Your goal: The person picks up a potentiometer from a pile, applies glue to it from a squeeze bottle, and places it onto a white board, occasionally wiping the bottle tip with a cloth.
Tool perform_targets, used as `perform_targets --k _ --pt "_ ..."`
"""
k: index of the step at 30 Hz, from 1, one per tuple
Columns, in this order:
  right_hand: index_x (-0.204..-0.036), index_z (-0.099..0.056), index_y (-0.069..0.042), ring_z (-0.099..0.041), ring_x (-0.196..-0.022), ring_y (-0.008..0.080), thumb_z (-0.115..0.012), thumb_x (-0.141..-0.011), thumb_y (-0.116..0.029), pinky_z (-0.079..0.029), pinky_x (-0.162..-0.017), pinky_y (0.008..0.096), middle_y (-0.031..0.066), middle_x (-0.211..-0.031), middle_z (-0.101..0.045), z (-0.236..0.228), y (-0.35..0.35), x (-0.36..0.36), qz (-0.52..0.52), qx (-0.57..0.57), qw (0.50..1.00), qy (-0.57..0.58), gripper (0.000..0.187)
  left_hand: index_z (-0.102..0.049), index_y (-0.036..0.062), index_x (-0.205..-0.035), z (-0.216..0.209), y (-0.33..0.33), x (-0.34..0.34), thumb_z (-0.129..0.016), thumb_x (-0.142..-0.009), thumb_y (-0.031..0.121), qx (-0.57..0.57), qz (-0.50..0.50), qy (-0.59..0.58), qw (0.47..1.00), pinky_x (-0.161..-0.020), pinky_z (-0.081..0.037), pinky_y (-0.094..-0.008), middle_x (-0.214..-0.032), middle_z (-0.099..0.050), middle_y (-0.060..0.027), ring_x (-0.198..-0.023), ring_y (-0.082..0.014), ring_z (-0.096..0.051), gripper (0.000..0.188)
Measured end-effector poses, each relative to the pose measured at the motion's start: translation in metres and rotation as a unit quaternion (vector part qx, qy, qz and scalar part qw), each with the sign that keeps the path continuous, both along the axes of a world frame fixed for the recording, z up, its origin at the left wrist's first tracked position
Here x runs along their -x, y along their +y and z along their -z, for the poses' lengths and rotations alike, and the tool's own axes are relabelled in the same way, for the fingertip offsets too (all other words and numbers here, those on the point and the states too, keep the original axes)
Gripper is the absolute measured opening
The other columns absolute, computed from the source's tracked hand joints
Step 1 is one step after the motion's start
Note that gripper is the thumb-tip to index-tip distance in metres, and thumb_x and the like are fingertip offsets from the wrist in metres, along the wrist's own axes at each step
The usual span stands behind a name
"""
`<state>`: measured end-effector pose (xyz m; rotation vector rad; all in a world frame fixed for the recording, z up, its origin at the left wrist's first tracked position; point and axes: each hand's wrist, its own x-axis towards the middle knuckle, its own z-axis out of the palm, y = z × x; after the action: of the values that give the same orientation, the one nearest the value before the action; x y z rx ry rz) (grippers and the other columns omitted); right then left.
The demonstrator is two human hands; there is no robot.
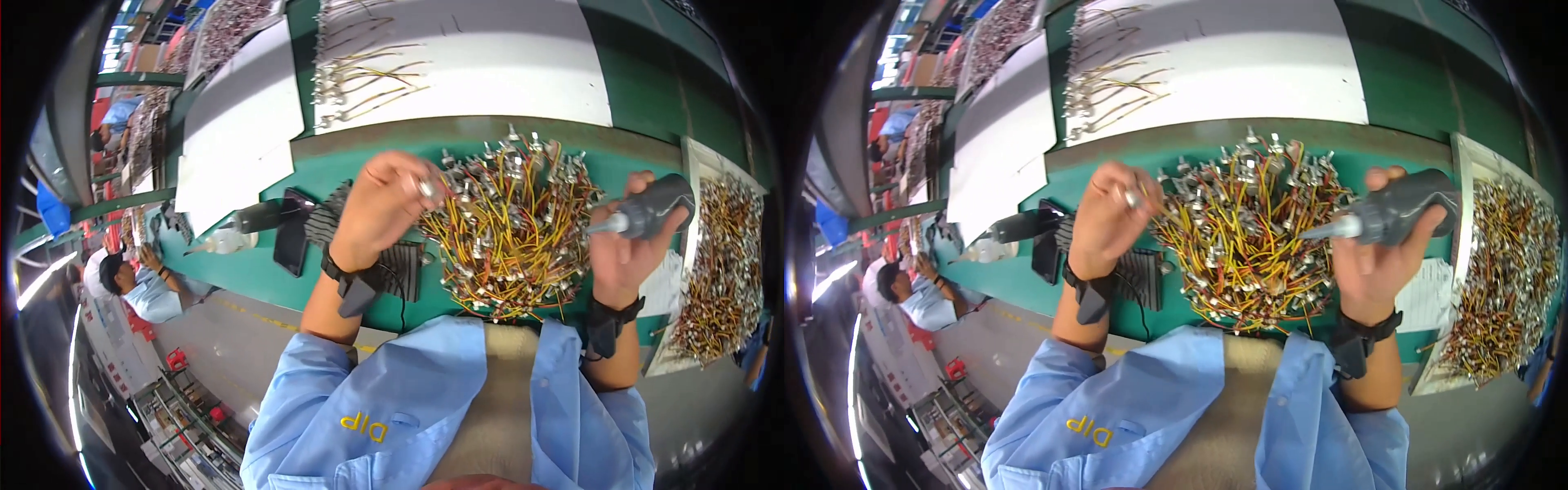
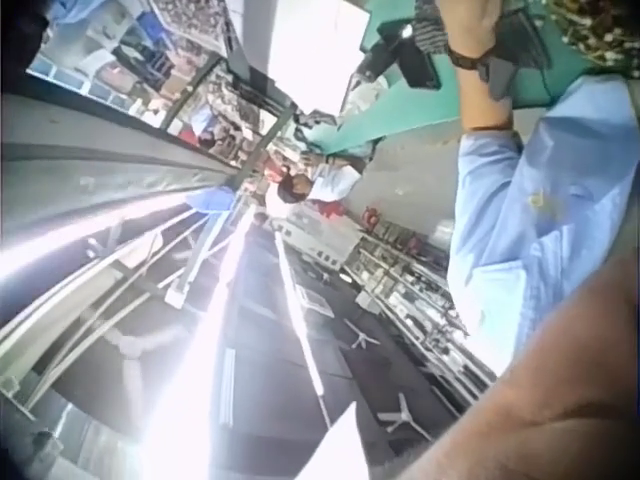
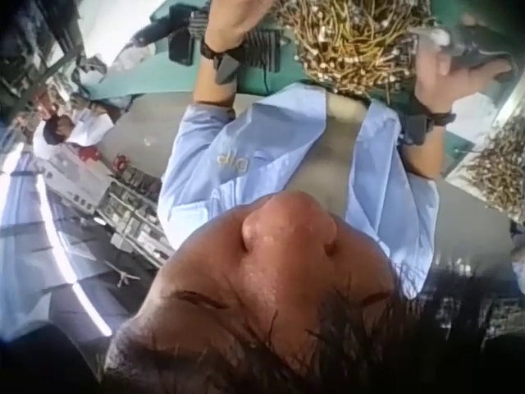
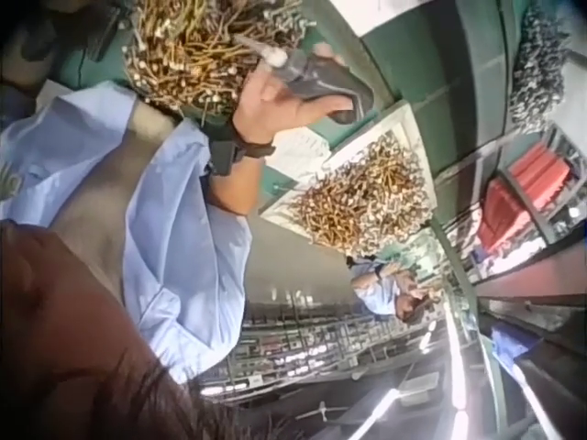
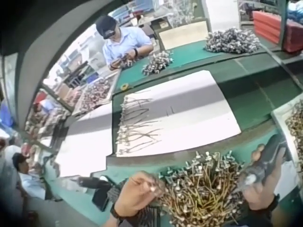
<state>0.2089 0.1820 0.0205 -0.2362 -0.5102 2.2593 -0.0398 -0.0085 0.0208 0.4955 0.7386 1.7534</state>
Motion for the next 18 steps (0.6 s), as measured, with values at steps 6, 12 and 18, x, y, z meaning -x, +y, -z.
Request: perform_targets --k 6,12,18 --pt "-0.121 -0.043 -0.007 -0.040 -0.038 0.0089 -0.051 -0.095 -0.047 -0.049 -0.063 0.0293 0.0040 -0.117 -0.055 0.003 0.008 0.000 -0.039 0.062 0.993 0.090 0.048 -0.059 -0.0058 -0.105 -0.022 0.016 0.097 -0.057 -0.094 0.008 0.164 -0.220 0.168 0.947 -0.082 -0.055 -0.0258 -0.100 -0.065 -0.0125 -0.091 -0.0188 -0.065 0.018" --pt "-0.122 -0.044 -0.006 -0.037 -0.037 0.0081 -0.048 -0.096 -0.048 -0.049 -0.062 0.0287 0.0035 -0.117 -0.055 0.002 0.002 0.002 -0.027 0.053 0.997 0.040 0.049 -0.060 -0.0064 -0.115 -0.009 0.047 0.212 -0.059 -0.093 0.014 0.268 -0.231 0.343 0.870 -0.083 -0.050 -0.0242 -0.103 -0.067 -0.0098 -0.092 -0.0157 -0.064 0.030" --pt "-0.123 -0.044 -0.006 -0.036 -0.037 0.0074 -0.045 -0.097 -0.049 -0.049 -0.059 0.0280 0.0037 -0.116 -0.055 0.000 -0.001 0.005 -0.020 0.044 0.999 0.021 0.050 -0.068 -0.0004 -0.105 0.034 0.052 0.258 -0.067 -0.085 0.017 0.309 -0.235 0.634 0.669 -0.075 -0.050 -0.0281 -0.093 -0.071 -0.0101 -0.082 -0.0165 -0.066 0.027"
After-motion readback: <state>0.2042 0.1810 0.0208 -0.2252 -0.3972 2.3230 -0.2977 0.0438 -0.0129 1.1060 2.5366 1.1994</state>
